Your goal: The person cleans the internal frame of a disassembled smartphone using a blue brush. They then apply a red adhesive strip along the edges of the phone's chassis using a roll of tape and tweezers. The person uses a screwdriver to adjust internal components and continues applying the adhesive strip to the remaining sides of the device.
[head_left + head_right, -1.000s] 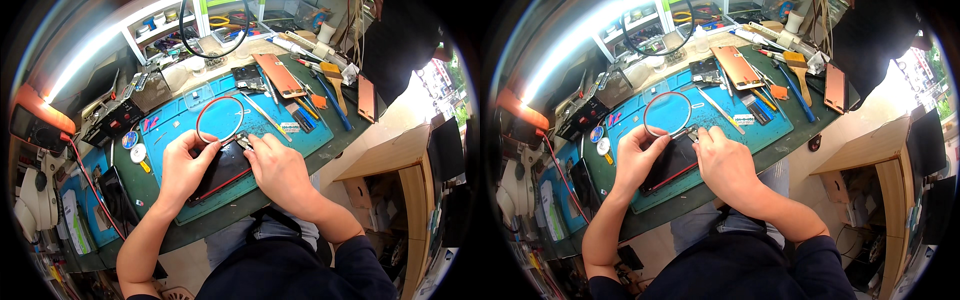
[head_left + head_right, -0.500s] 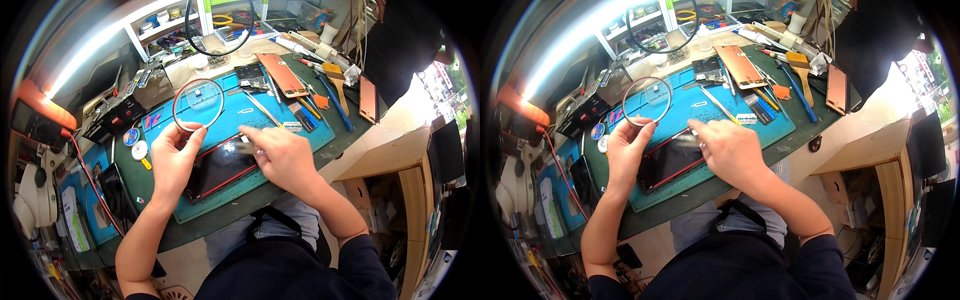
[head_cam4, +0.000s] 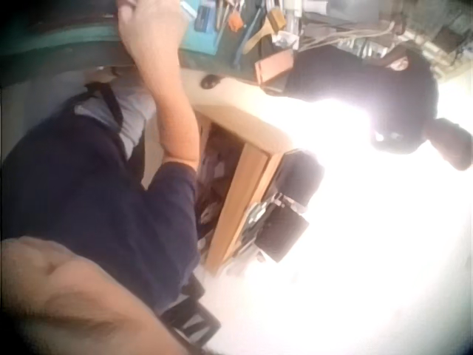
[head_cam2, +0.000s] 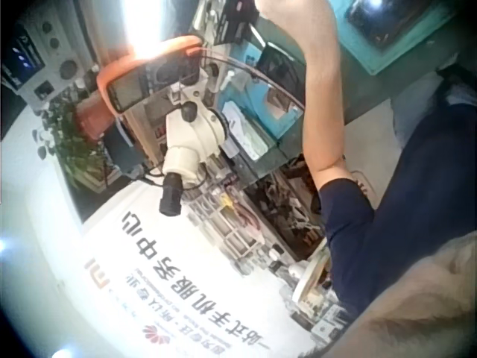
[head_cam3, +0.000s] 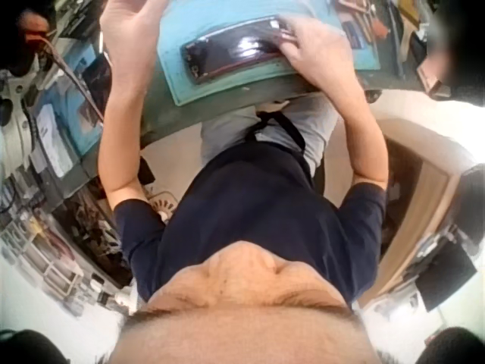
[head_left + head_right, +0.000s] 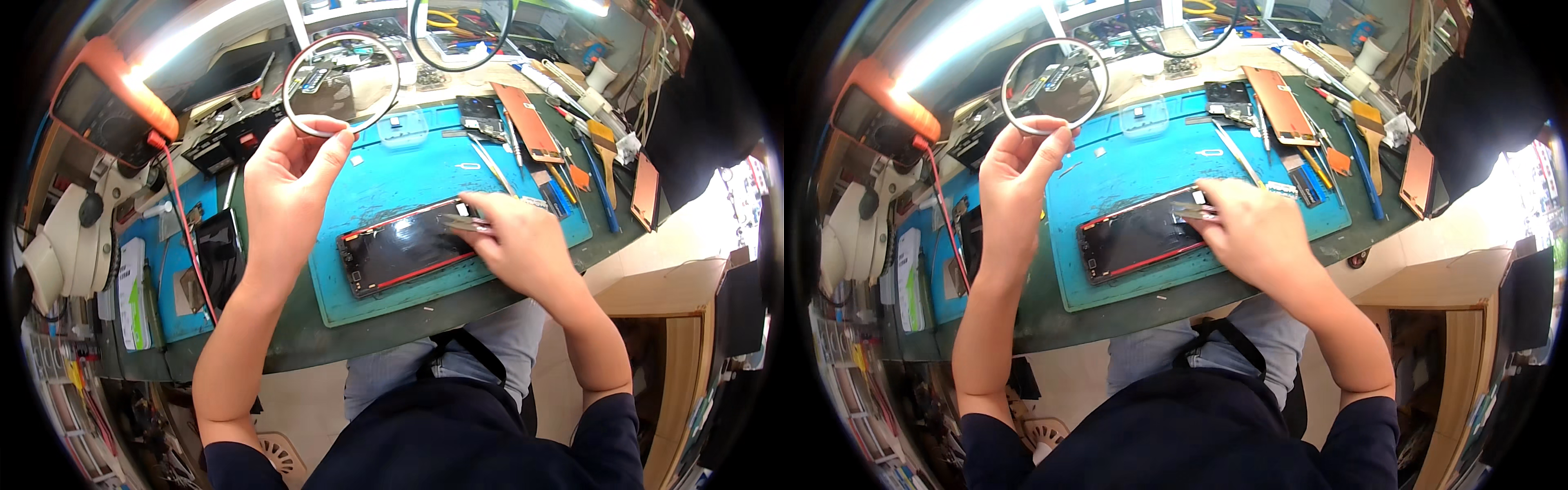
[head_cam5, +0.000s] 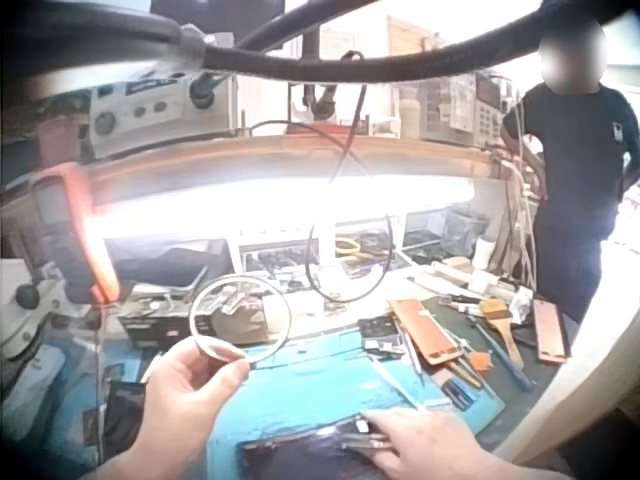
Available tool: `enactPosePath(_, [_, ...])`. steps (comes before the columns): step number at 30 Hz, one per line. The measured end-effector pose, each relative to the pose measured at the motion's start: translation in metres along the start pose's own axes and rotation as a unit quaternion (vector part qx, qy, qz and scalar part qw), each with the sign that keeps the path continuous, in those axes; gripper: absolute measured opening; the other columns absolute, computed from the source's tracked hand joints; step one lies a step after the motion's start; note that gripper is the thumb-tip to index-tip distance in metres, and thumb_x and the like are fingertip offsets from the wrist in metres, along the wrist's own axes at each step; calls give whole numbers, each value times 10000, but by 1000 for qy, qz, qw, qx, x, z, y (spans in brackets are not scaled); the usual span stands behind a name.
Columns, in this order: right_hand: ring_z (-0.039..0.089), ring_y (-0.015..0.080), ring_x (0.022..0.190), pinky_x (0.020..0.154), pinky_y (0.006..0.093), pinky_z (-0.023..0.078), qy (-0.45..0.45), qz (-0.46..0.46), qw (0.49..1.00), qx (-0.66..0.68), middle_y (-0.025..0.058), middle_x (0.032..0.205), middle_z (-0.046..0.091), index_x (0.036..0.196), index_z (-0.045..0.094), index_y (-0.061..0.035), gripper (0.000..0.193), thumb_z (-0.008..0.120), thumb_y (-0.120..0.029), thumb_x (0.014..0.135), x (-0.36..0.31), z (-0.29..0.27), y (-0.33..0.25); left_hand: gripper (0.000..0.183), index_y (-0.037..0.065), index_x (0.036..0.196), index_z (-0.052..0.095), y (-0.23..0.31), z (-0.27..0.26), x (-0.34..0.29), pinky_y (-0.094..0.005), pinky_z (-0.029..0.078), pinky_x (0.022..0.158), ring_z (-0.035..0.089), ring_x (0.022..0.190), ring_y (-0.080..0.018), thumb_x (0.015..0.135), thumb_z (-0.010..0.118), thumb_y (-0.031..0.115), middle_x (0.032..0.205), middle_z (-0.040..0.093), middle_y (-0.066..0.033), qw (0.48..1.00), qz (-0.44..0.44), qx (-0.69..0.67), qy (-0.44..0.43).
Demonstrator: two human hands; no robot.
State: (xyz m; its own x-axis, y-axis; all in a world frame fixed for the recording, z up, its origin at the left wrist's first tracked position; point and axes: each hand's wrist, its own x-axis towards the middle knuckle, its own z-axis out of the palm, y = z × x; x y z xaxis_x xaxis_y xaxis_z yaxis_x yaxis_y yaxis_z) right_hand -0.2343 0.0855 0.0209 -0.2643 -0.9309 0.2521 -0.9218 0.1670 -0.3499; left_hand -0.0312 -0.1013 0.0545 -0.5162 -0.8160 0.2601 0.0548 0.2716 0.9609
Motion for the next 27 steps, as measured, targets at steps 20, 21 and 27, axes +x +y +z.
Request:
enactPosePath(20, [656, 345, 1141, 976, 448, 521, 145, 201, 956, -157, 175, 1237, 668, 1374, 671, 33, 332, 638, -94, 1070, -94, -35, 105, 271, -16, 1209, 679, 7, 38, -160, -468, 541, 823, 664, 927, -336, 974, 623, 106, 939, 658, -138, 900, -46, 98, -422])
enactPosePath(21, [656, 341, 1150, 980, 448, 520, 147, 199, 957, -151, 173, 1252, 673, 1369, 676, 31, 328, 642, -93, 1067, -90, -34, 105, 290, -3, 1235, 680, 6, 41, -161, -459, 534, 803, 655, 891, -322, 969, 634, 101, 909, 641, -123, 903, -32, 114, -414])
enactPosePath(27, [689, 316, 1137, 920, 409, 563, 102, 38, 989, 100, 150, 1220, 733, 1365, 692, 5, 391, 728, -45, 979, -110, -56, 39, 294, 20, 1235, 685, 10, 53, -154, -461, 555, 809, 676, 919, -326, 954, 651, 101, 918, 655, -114, 906, 19, 149, -396])
